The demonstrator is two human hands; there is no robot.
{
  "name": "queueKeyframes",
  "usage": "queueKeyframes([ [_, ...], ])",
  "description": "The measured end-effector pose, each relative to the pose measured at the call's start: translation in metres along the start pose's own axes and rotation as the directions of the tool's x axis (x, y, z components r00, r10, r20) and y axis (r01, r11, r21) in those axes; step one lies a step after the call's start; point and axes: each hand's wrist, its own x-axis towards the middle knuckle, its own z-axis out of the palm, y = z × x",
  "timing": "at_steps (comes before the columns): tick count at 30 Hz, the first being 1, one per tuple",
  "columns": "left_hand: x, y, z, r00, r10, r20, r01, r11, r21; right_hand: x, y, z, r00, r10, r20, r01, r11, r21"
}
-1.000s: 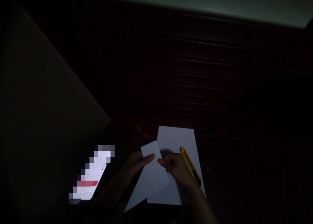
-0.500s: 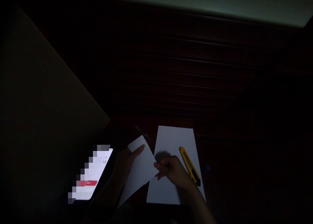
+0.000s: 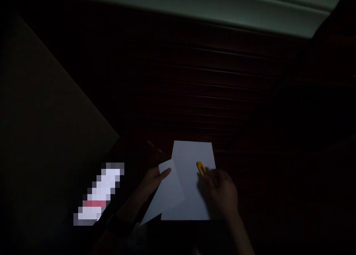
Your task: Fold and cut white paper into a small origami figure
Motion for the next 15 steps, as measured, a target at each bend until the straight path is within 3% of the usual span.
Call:
queueKeyframes([
  [3, -0.003, -0.003, 0.016, 0.999, 0.036, -0.022, -0.034, 0.996, 0.077, -0.018, -0.002, 0.005, 0.997, -0.07, -0.015, 0.063, 0.965, -0.256],
  [6, -0.01, 0.001, 0.02, 0.982, 0.113, -0.151, -0.093, 0.986, 0.135, -0.03, -0.005, 0.011, 0.994, -0.112, -0.006, 0.102, 0.92, -0.378],
  [9, -0.023, 0.012, 0.014, 0.911, 0.229, -0.343, -0.135, 0.951, 0.277, -0.034, -0.003, 0.012, 0.993, -0.121, -0.009, 0.105, 0.892, -0.441],
  [11, -0.038, 0.02, 0.009, 0.874, 0.267, -0.405, -0.12, 0.928, 0.354, -0.035, -0.002, 0.009, 0.993, -0.11, -0.028, 0.084, 0.877, -0.473],
  [13, -0.058, 0.026, 0.008, 0.892, 0.244, -0.38, -0.119, 0.939, 0.322, -0.042, -0.006, 0.005, 0.995, -0.094, -0.039, 0.066, 0.891, -0.449],
  [15, -0.081, 0.03, 0.013, 0.941, 0.222, -0.257, -0.162, 0.959, 0.233, -0.057, -0.017, -0.002, 0.997, -0.076, 0.001, 0.073, 0.951, -0.301],
])
